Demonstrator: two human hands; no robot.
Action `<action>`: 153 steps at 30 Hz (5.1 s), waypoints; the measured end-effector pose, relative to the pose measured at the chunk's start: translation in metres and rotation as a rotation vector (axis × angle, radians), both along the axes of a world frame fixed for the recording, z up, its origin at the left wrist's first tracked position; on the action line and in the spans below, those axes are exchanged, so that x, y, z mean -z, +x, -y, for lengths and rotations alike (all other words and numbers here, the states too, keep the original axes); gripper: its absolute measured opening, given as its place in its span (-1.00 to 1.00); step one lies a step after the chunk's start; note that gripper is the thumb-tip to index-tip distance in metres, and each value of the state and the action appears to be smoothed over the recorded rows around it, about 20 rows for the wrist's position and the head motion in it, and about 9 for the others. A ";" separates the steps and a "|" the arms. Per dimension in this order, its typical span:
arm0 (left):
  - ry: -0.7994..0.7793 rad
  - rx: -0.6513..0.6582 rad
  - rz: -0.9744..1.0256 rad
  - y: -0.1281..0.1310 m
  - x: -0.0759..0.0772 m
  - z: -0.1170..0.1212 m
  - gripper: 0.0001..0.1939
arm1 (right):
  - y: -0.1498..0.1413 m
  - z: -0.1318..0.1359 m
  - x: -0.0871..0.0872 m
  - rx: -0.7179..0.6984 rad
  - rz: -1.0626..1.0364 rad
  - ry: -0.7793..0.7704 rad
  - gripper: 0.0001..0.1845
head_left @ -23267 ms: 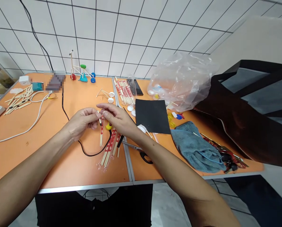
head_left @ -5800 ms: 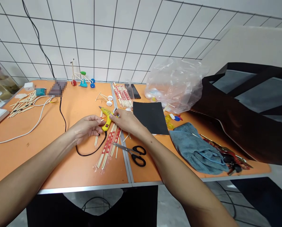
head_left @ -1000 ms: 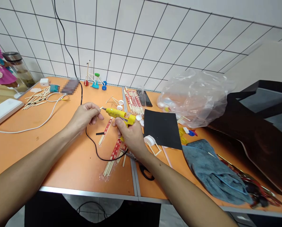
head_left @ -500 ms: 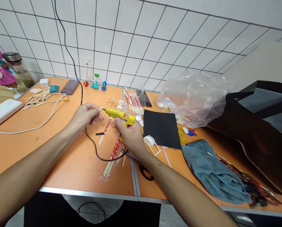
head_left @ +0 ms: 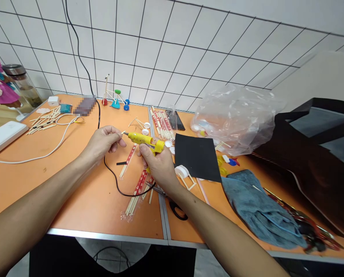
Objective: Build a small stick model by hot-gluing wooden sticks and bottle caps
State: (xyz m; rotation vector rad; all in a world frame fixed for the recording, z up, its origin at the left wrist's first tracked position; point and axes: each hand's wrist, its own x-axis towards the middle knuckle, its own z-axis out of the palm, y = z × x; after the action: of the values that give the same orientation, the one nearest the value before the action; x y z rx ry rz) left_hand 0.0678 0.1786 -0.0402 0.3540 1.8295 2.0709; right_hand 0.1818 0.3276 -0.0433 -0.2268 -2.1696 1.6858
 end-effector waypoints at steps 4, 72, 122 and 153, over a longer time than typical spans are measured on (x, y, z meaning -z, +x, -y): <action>0.000 -0.001 0.005 -0.001 0.001 0.000 -0.88 | 0.000 -0.001 0.001 -0.004 -0.002 0.006 -0.54; -0.007 -0.010 0.010 0.003 -0.005 -0.001 -0.85 | -0.001 -0.001 0.005 0.012 -0.062 -0.011 -0.63; -0.047 0.018 0.035 0.004 0.000 0.000 -0.89 | -0.007 -0.016 0.004 0.088 0.141 -0.158 -0.60; 0.099 -0.097 0.065 -0.012 0.000 0.000 -0.94 | -0.060 0.021 -0.009 -0.362 0.505 1.089 -0.86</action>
State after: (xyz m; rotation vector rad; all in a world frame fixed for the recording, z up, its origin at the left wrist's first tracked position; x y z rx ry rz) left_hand 0.0562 0.1785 -0.0406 0.2242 1.7429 2.2168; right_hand 0.1218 0.3071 -0.0347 0.0697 -3.2989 0.3527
